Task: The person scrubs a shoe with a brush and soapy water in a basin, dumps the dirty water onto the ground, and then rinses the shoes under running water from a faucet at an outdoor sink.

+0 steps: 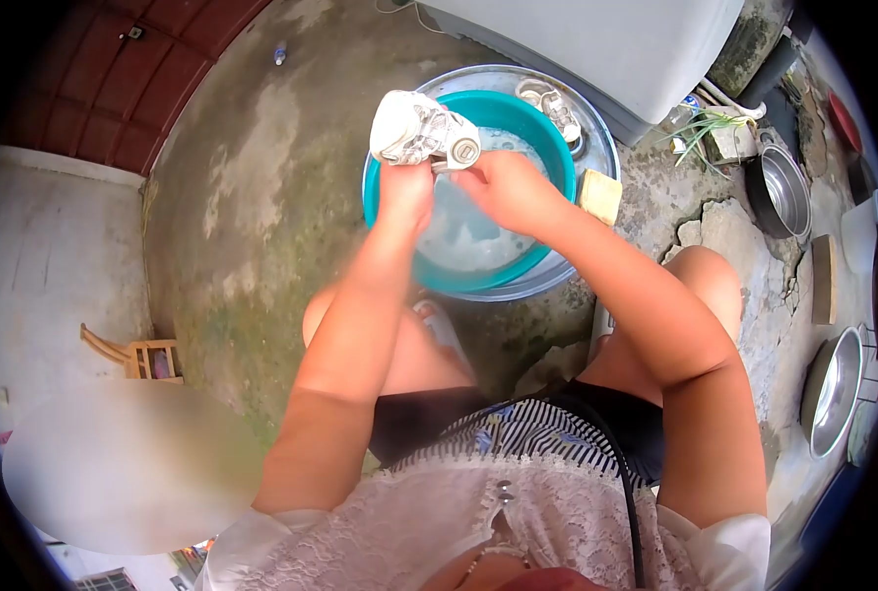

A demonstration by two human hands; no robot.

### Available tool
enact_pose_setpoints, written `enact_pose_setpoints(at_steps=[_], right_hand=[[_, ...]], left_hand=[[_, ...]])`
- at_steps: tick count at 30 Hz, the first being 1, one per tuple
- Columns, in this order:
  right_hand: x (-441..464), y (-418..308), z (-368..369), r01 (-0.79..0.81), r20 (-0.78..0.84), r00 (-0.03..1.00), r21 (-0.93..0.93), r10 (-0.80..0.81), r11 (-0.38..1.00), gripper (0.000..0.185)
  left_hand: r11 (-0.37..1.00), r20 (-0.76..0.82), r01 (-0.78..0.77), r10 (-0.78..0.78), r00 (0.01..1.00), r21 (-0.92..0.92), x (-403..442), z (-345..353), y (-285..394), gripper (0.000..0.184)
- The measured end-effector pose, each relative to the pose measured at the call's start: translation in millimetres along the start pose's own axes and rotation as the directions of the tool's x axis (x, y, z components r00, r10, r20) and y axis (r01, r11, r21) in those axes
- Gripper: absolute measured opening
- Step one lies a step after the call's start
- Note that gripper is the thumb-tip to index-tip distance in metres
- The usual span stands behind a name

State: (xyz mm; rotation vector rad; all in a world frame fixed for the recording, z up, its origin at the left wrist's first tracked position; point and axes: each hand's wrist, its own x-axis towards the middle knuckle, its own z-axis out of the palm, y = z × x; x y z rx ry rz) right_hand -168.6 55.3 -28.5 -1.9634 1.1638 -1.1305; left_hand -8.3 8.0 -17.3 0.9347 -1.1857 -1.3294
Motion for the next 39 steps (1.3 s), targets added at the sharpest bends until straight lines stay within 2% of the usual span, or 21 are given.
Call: enact_pose_setpoints(at_steps=[2, 4, 6, 7, 9, 10, 14, 15, 16, 18, 19, 21, 22, 26, 28, 30, 31, 35, 37, 38, 39], right_hand=[[4, -26, -27, -0.470, 0.306, 0.881, 0.457, 0.362, 0.755, 0.030], [3, -28, -30, -0.571, 0.399, 0.820, 0.511, 0.411, 0.643, 0.030], [1, -12, -13, -0.343, 0.225, 0.932, 0.294, 0.284, 0.892, 0.026], [-3, -9, -14, -0.263, 0.190, 0.946, -0.015, 0.261, 0.965, 0.023], [-4, -6, -16, -0.063, 0.141, 0.973, -0.598, 0.181, 0.799, 0.019], [-9, -4, -8, -0.049, 0.062, 0.992, -0.617, 0.111, 0.785, 0.016], [-13, 8, 13, -0.161, -0.017, 0.987, 0.023, 0.161, 0.987, 0.014], [-11, 3, -1, -0.362, 0.144, 0.932, 0.341, 0.333, 0.868, 0.015], [-8, -10, -22, -0.546, 0.347, 0.837, 0.578, 0.423, 0.606, 0.018], [-5, -15, -32, -0.653, 0.500, 0.753, 0.646, 0.428, 0.395, 0.022], [-5, -12, -29, -0.617, 0.443, 0.787, 0.579, 0.430, 0.534, 0.024], [-5, -7, -20, -0.520, 0.350, 0.846, 0.379, 0.402, 0.765, 0.031], [-7, -5, -20, -0.185, 0.157, 0.967, -0.118, 0.203, 0.976, 0.045], [-19, -23, -49, -0.134, 0.236, 0.949, -0.302, 0.211, 0.944, 0.068], [-22, -16, -71, -0.182, 0.013, 0.980, -0.346, 0.199, 0.920, 0.079], [-18, 6, -101, -0.302, -0.300, 0.930, -0.307, 0.210, 0.903, 0.048], [-16, 27, -115, -0.408, -0.458, 0.868, -0.431, 0.194, 0.805, 0.042], [-40, 99, -140, -0.575, -0.235, 0.778, -0.641, 0.583, 0.508, 0.060], [-69, 117, -116, -0.451, -0.083, 0.814, -0.715, 0.575, 0.535, 0.087], [-75, 113, -105, -0.438, 0.000, 0.734, -0.764, 0.679, 0.473, 0.111], [-78, 96, -96, -0.449, 0.006, 0.690, -0.781, 0.724, 0.434, 0.117]], left_hand=[[0.993, 0.022, 0.008, -0.006, 1.000, -0.114, -1, 4, 8, 0.046], [0.969, 0.039, 0.040, -0.031, 0.999, -0.244, -1, 9, 15, 0.048], [0.989, -0.008, 0.110, -0.111, 0.994, -0.099, -2, 7, 9, 0.041], [0.990, -0.057, 0.140, -0.139, 0.989, 0.007, -6, 7, 3, 0.037], [0.993, -0.064, 0.107, -0.104, 0.992, 0.040, -2, 9, 2, 0.031], [0.993, -0.068, 0.098, -0.094, 0.993, 0.058, -3, 11, 2, 0.028], [0.993, -0.075, 0.114, -0.111, 0.991, 0.037, -7, 14, -5, 0.032], [0.996, -0.035, 0.082, -0.081, 0.996, 0.026, -4, 12, -4, 0.034], [0.998, 0.004, 0.053, -0.053, 0.999, 0.015, -2, 11, -2, 0.037], [0.984, 0.031, 0.107, -0.103, 0.994, -0.142, 3, 11, 2, 0.040], [0.966, 0.046, 0.135, -0.128, 0.991, -0.221, 5, 10, 4, 0.042], [0.980, 0.002, 0.160, -0.161, 0.987, -0.119, 1, 9, 4, 0.037], [0.984, -0.055, 0.166, -0.169, 0.984, -0.062, -4, 14, 2, 0.036], [0.987, -0.213, 0.162, -0.156, 0.964, 0.009, 6, 2, 11, 0.030], [0.984, -0.296, 0.175, -0.173, 0.939, -0.019, 14, -13, 27, 0.030], [0.977, -0.335, 0.186, -0.210, 0.919, -0.103, 18, -28, 31, 0.031], [0.971, -0.342, 0.167, -0.217, 0.914, -0.169, 19, -32, 31, 0.031], [0.915, -0.224, 0.231, -0.314, 0.923, -0.329, 13, -23, 29, 0.032], [0.913, -0.182, 0.274, -0.337, 0.924, -0.302, 8, -16, 31, 0.033], [0.915, -0.168, 0.290, -0.344, 0.924, -0.279, 6, -12, 33, 0.033], [0.917, -0.155, 0.306, -0.352, 0.923, -0.257, 3, -7, 35, 0.033]])
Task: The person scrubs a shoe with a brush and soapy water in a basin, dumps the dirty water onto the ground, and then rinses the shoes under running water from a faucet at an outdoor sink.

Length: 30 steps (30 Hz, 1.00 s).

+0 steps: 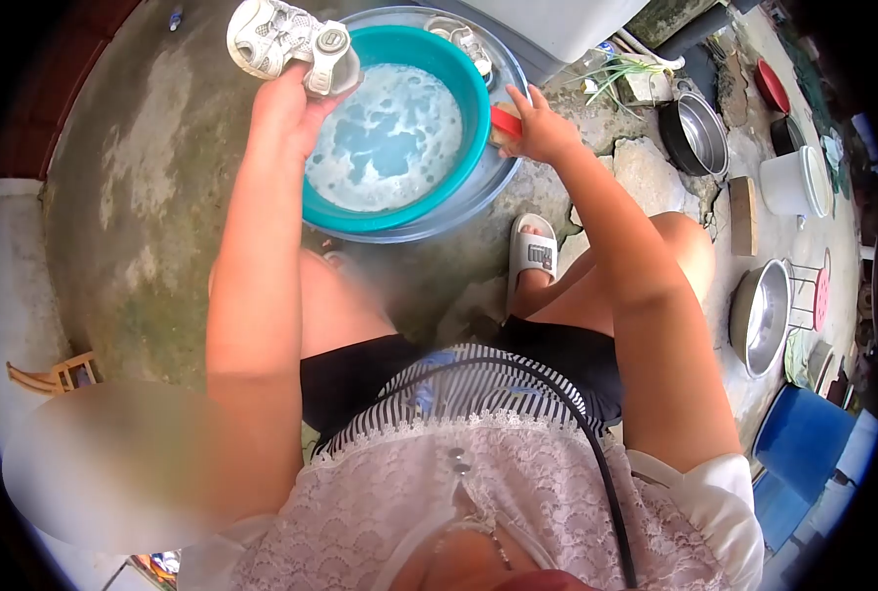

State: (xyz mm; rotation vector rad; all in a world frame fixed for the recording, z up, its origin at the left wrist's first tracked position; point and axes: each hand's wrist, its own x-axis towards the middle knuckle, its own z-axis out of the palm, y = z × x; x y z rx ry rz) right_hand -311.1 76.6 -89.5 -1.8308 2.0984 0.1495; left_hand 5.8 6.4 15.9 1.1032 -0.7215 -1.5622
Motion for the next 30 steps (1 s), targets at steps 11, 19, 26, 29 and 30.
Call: enact_pose_setpoints(at_steps=[11, 19, 26, 29, 30], right_hand=[[40, 29, 59, 0.135, -0.263, 0.964, 0.311, -0.051, 0.941, 0.088], [57, 55, 31, -0.193, 0.212, 0.977, 0.896, -0.003, 0.399, 0.068], [61, 70, 38, -0.170, 0.084, 0.975, 0.878, 0.204, 0.448, 0.062], [50, 64, 34, -0.188, 0.049, 0.964, 0.822, 0.263, 0.538, 0.068], [43, 59, 27, -0.196, 0.046, 0.960, 0.813, 0.276, 0.549, 0.071]], left_hand=[[1.000, 0.037, -0.009, 0.008, 0.999, 0.020, 2, 1, -2, 0.038], [0.998, 0.015, 0.016, -0.017, 1.000, 0.060, 3, 7, 0, 0.037], [0.995, 0.005, 0.007, -0.008, 1.000, 0.097, 0, 9, 5, 0.036], [0.996, 0.023, 0.008, -0.010, 1.000, 0.086, 5, 5, 2, 0.036], [0.997, 0.021, 0.006, -0.007, 1.000, 0.083, 3, 6, 3, 0.035]])
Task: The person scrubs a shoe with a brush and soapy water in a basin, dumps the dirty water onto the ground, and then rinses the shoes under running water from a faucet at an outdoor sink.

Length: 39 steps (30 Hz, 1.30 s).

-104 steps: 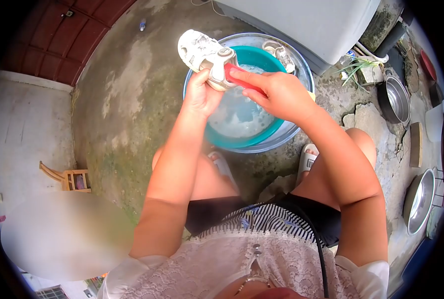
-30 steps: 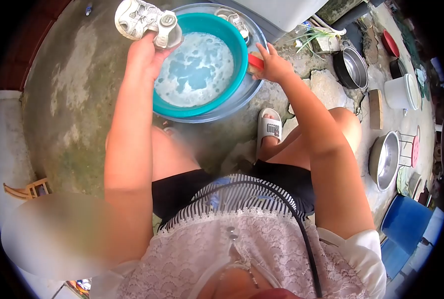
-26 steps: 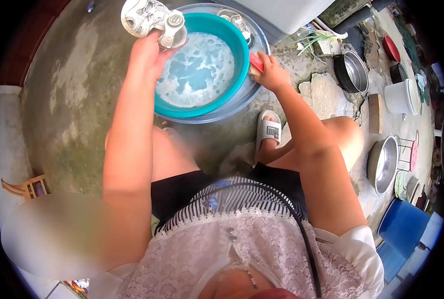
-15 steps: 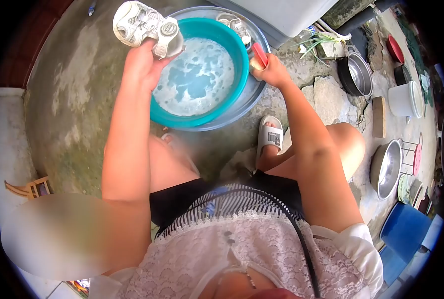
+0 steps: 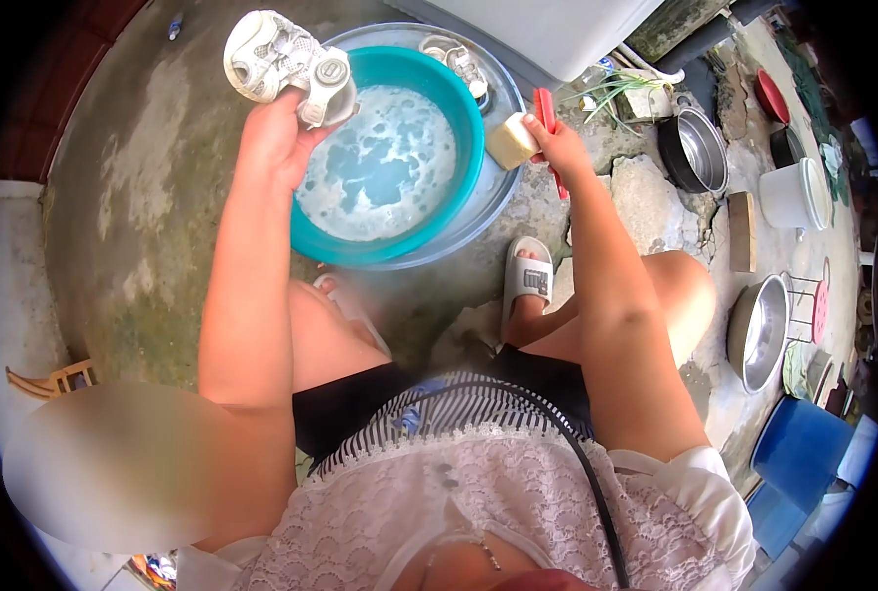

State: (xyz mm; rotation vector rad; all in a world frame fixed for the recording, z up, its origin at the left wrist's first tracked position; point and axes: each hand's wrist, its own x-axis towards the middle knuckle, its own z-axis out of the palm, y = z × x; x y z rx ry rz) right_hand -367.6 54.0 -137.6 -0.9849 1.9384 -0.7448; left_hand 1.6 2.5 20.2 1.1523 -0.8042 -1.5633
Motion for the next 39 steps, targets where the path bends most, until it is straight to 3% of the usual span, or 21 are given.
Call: enact_pose_setpoints(at_steps=[1, 4, 8, 9, 12, 13, 17, 18, 20, 21, 25, 30, 35, 39], right_hand=[[-7, -6, 1, -0.006, -0.012, 1.000, -0.015, 0.006, 1.000, 0.074], [-9, -2, 15, 0.326, -0.047, 0.925, -0.413, -0.377, 0.850, 0.082], [3, 2, 21, 0.208, -0.009, 0.972, -0.418, -0.233, 0.884, 0.087], [6, 2, 19, 0.256, 0.073, 0.966, -0.185, -0.246, 0.949, 0.077], [15, -3, 5, -0.072, 0.395, 0.919, 0.187, -0.007, 0.980, 0.063], [14, -2, 8, -0.051, 0.324, 0.946, 0.206, -0.019, 0.977, 0.059], [19, 1, 16, 0.080, 0.033, 0.997, -0.134, -0.077, 0.988, 0.077], [21, 7, 20, 0.118, -0.134, 0.979, -0.228, -0.151, 0.966, 0.079], [22, 20, 33, 0.135, -0.420, 0.846, -0.426, -0.327, 0.895, 0.084], [-1, 4, 29, 0.095, -0.400, 0.878, -0.391, -0.262, 0.915, 0.070], [-31, 12, 28, 0.225, -0.237, 0.881, -0.553, -0.410, 0.802, 0.038], [-78, 24, 63, 0.131, -0.331, 0.893, -0.455, -0.303, 0.881, 0.040], [-107, 24, 66, 0.271, -0.172, 0.908, -0.457, -0.383, 0.847, 0.040], [-90, 22, 64, 0.262, -0.246, 0.889, -0.419, -0.386, 0.869, 0.053]], left_hand=[[1.000, -0.002, -0.001, 0.001, 1.000, -0.003, -2, 1, 0, 0.035], [1.000, -0.004, -0.004, 0.004, 1.000, 0.000, -7, 1, 2, 0.036], [1.000, 0.010, 0.004, -0.004, 1.000, -0.008, -3, -8, 1, 0.036], [1.000, 0.000, 0.003, -0.003, 1.000, -0.008, -3, -9, 1, 0.036], [1.000, -0.025, 0.004, -0.004, 1.000, -0.003, -6, -8, 2, 0.035], [1.000, -0.033, 0.003, -0.003, 0.999, 0.003, -8, -6, 3, 0.034], [1.000, -0.019, 0.002, -0.002, 1.000, 0.008, -6, -7, 2, 0.035], [1.000, -0.008, 0.005, -0.005, 1.000, 0.000, -5, -7, 2, 0.035], [1.000, 0.005, 0.002, -0.002, 1.000, 0.008, -3, -6, 1, 0.035], [1.000, 0.009, 0.001, -0.001, 1.000, 0.009, -2, -6, 1, 0.035], [1.000, 0.023, -0.009, 0.010, 1.000, -0.010, 3, -8, -1, 0.037], [1.000, 0.036, 0.009, -0.009, 0.999, -0.026, 1, -7, -3, 0.038], [0.998, 0.055, 0.038, -0.035, 0.998, -0.051, -2, -6, -6, 0.035], [0.997, 0.019, 0.068, -0.067, 0.998, -0.030, -10, -3, -13, 0.034]])
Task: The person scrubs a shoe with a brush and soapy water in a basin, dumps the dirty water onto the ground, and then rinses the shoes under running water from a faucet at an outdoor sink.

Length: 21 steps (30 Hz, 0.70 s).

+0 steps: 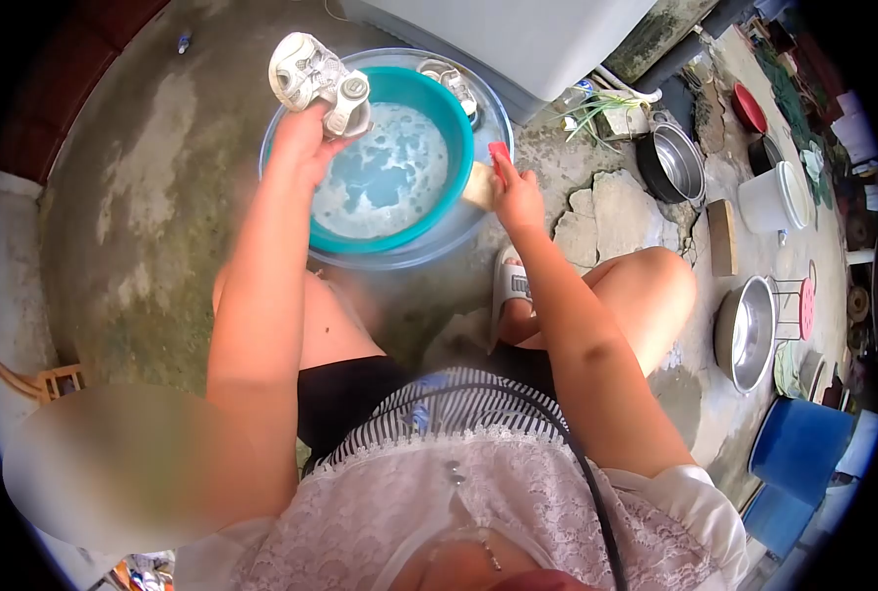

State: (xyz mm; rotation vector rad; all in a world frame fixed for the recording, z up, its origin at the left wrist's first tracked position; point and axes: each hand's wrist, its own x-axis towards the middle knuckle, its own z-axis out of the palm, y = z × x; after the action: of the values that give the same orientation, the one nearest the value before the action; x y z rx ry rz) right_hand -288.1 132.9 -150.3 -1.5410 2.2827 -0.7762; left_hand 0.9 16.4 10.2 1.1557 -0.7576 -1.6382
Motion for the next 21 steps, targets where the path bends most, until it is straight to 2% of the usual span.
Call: enact_pose_setpoints(at_steps=[2, 6, 9, 10, 14, 17, 20, 21], right_hand=[[-17, -12, 8, -0.050, -0.063, 0.997, 0.064, 0.054, 0.997, 0.063], [-40, -21, 5, -0.045, 0.043, 0.998, -0.041, 0.047, 0.998, 0.073], [-18, -23, 2, -0.014, -0.012, 1.000, -0.082, 0.014, 0.997, 0.071], [-5, -20, 4, -0.014, -0.045, 0.999, -0.070, 0.010, 0.997, 0.065], [30, -6, 4, 0.033, -0.043, 0.998, -0.066, -0.036, 0.997, 0.055], [34, -7, 2, 0.092, 0.011, 0.996, -0.095, -0.092, 0.991, 0.056], [32, -12, -3, 0.073, -0.016, 0.997, -0.059, -0.074, 0.996, 0.050], [37, -7, 1, 0.003, 0.017, 1.000, 0.202, -0.006, 0.979, 0.047]], left_hand=[[0.999, -0.037, 0.006, -0.004, 0.999, 0.037, -4, -1, 4, 0.034], [1.000, 0.002, 0.001, -0.001, 1.000, -0.001, -3, -5, 4, 0.033], [1.000, -0.009, -0.002, 0.002, 1.000, -0.007, -1, -7, 5, 0.033], [1.000, -0.015, -0.001, 0.001, 1.000, -0.006, -1, -5, 5, 0.033], [1.000, -0.011, 0.005, -0.005, 1.000, 0.025, -3, 1, 5, 0.034], [0.999, -0.001, 0.004, -0.004, 1.000, 0.038, 5, -1, 2, 0.034], [1.000, 0.015, 0.009, -0.009, 1.000, -0.004, 5, 5, 1, 0.034], [0.999, 0.027, 0.025, -0.024, 0.999, -0.024, 6, 6, 1, 0.034]])
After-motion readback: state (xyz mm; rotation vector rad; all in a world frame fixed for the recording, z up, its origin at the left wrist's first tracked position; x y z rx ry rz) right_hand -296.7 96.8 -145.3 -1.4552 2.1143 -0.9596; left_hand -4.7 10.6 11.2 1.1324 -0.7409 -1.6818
